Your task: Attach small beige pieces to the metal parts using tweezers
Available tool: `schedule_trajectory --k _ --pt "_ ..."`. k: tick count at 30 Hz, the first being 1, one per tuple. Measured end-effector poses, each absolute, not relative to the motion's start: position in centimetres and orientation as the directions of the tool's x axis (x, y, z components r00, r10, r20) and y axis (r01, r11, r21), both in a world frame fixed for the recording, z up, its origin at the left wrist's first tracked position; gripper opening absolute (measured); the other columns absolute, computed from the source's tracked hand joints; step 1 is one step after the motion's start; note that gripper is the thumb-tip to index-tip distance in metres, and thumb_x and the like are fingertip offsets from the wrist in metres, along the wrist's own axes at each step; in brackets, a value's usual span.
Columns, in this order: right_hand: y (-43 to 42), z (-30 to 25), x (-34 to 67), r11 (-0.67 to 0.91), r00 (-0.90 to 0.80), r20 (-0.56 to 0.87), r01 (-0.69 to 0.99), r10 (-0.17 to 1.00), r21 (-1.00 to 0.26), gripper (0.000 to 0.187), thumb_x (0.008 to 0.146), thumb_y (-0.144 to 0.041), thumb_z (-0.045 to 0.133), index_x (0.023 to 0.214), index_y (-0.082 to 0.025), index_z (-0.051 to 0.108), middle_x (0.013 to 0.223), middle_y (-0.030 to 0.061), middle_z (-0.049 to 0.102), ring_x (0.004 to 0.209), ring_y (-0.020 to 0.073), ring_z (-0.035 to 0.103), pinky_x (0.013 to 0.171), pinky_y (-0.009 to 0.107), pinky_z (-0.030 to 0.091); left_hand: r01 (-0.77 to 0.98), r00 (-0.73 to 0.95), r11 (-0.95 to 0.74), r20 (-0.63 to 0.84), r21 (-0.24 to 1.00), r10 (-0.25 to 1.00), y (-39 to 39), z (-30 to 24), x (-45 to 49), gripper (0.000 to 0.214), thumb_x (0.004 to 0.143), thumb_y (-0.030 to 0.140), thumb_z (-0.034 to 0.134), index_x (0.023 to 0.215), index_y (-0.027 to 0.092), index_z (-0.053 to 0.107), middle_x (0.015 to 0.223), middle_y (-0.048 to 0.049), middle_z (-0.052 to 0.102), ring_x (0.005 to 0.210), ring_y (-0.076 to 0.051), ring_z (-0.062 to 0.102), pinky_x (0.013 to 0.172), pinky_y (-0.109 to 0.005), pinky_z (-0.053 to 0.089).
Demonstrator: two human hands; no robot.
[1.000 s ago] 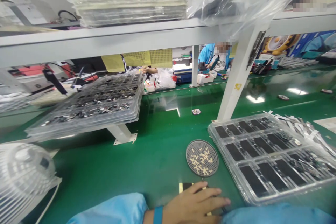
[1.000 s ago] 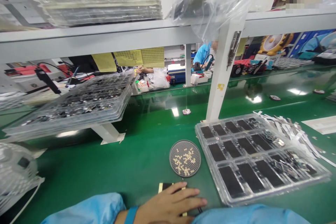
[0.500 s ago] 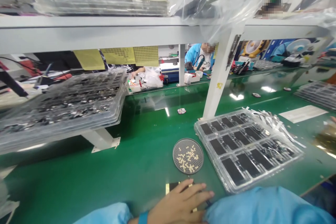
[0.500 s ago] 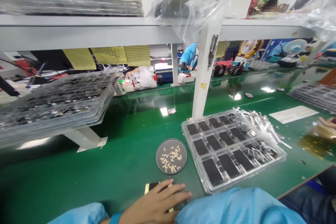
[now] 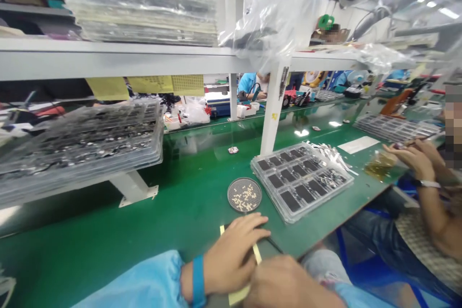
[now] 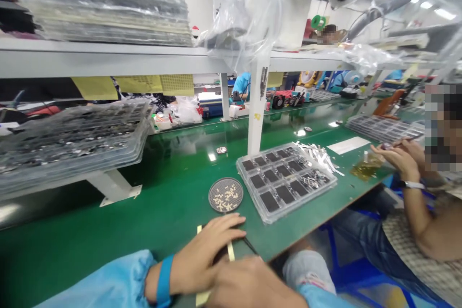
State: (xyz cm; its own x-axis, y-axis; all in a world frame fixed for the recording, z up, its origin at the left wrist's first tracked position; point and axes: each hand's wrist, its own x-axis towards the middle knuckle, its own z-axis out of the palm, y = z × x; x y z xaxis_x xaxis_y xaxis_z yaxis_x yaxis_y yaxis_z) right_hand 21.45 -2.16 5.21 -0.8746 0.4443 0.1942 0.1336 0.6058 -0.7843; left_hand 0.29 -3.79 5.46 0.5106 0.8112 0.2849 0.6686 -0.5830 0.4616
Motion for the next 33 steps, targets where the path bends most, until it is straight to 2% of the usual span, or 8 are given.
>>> schedule_trajectory --k 3,6,10,15,22,27,29,33 --pt "-0.8 4.9 22.5 0.667 -0.739 0.228 0.373 0.634 -0.645 0.025 0.101 -0.032 0.045 0.113 -0.026 0.066 0.106 0.0081 0.064 0.098 0.0224 0.062 0.085 0.038 0.049 0.572 0.367 -0.535 0.389 0.622 0.845 -3.4 4.7 0.5 0.058 0.077 0.002 0.046 0.130 0.024 0.055 0.146 -0.0074 0.051 0.140 -0.022 0.040 0.119 -0.047 0.034" --pt "-0.2 4.5 22.7 0.662 -0.645 0.221 0.595 0.732 -0.456 0.032 0.099 -0.034 0.051 0.129 -0.026 0.055 0.117 0.0072 0.061 0.099 0.0236 0.064 0.084 0.037 0.050 0.468 0.133 -0.481 0.479 0.741 0.868 -2.6 4.4 0.3 0.037 0.083 0.007 0.046 0.112 0.023 0.064 0.125 -0.0074 0.064 0.122 -0.022 0.056 0.108 -0.043 0.046" --pt "0.1 5.0 21.0 0.598 -0.588 0.136 0.738 0.797 -0.313 0.031 0.096 -0.038 0.057 0.121 -0.021 0.055 0.105 0.0074 0.065 0.089 0.0269 0.068 0.074 0.036 0.049 0.479 -0.155 -0.386 0.509 0.788 0.847 -2.2 4.7 -0.9 0.022 0.086 0.017 0.050 0.098 0.021 0.068 0.104 -0.0063 0.069 0.101 -0.023 0.064 0.086 -0.037 0.053" --pt "1.4 6.2 19.0 0.686 -0.684 0.076 0.712 0.726 -0.150 0.030 0.099 -0.041 0.049 0.104 -0.014 0.059 0.089 0.0131 0.070 0.080 0.0297 0.069 0.068 0.034 0.045 0.552 -0.232 -0.314 0.504 0.773 0.832 -2.1 4.6 -3.3 0.021 0.089 0.027 0.051 0.094 0.021 0.070 0.099 -0.0064 0.070 0.096 -0.024 0.065 0.080 -0.035 0.052" --pt "2.6 5.9 20.1 0.747 -0.749 0.122 0.605 0.651 -0.275 0.027 0.099 -0.035 0.046 0.091 -0.014 0.062 0.086 0.0121 0.070 0.077 0.0235 0.066 0.070 0.031 0.040 0.637 -0.334 -0.154 0.451 0.755 0.828 -2.4 4.8 -7.5 0.028 0.091 0.043 0.054 0.099 0.023 0.071 0.105 -0.0050 0.071 0.097 -0.026 0.065 0.086 -0.039 0.051" --pt "2.7 5.6 21.7 0.745 -0.759 0.200 0.489 0.620 -0.455 0.028 0.098 -0.037 0.051 0.079 -0.017 0.058 0.071 -0.0010 0.063 0.066 0.0116 0.055 0.064 0.024 0.034 0.664 -0.391 -0.025 0.375 0.748 0.840 -3.6 5.1 -10.4 0.034 0.086 0.052 0.058 0.102 0.025 0.072 0.107 -0.0039 0.072 0.093 -0.028 0.066 0.081 -0.040 0.053" --pt "2.8 5.3 22.1 0.729 -0.751 0.218 0.455 0.623 -0.511 0.032 0.101 -0.037 0.046 0.080 -0.017 0.058 0.068 -0.0029 0.060 0.062 0.0092 0.051 0.061 0.021 0.033 0.680 -0.426 0.022 0.370 0.733 0.826 -3.5 4.9 -11.2 0.038 0.086 0.054 0.056 0.103 0.024 0.072 0.108 -0.0048 0.072 0.094 -0.028 0.066 0.081 -0.040 0.054" --pt "3.3 4.4 22.6 0.616 -0.735 0.260 0.261 0.626 -0.743 0.031 0.101 -0.030 0.044 0.081 -0.015 0.062 0.065 -0.0039 0.056 0.059 0.0074 0.049 0.059 0.019 0.034 0.729 -0.419 0.059 0.376 0.682 0.827 0.1 4.5 -11.8 0.041 0.087 0.055 0.051 0.103 0.023 0.071 0.110 -0.0068 0.071 0.101 -0.029 0.065 0.084 -0.040 0.055"
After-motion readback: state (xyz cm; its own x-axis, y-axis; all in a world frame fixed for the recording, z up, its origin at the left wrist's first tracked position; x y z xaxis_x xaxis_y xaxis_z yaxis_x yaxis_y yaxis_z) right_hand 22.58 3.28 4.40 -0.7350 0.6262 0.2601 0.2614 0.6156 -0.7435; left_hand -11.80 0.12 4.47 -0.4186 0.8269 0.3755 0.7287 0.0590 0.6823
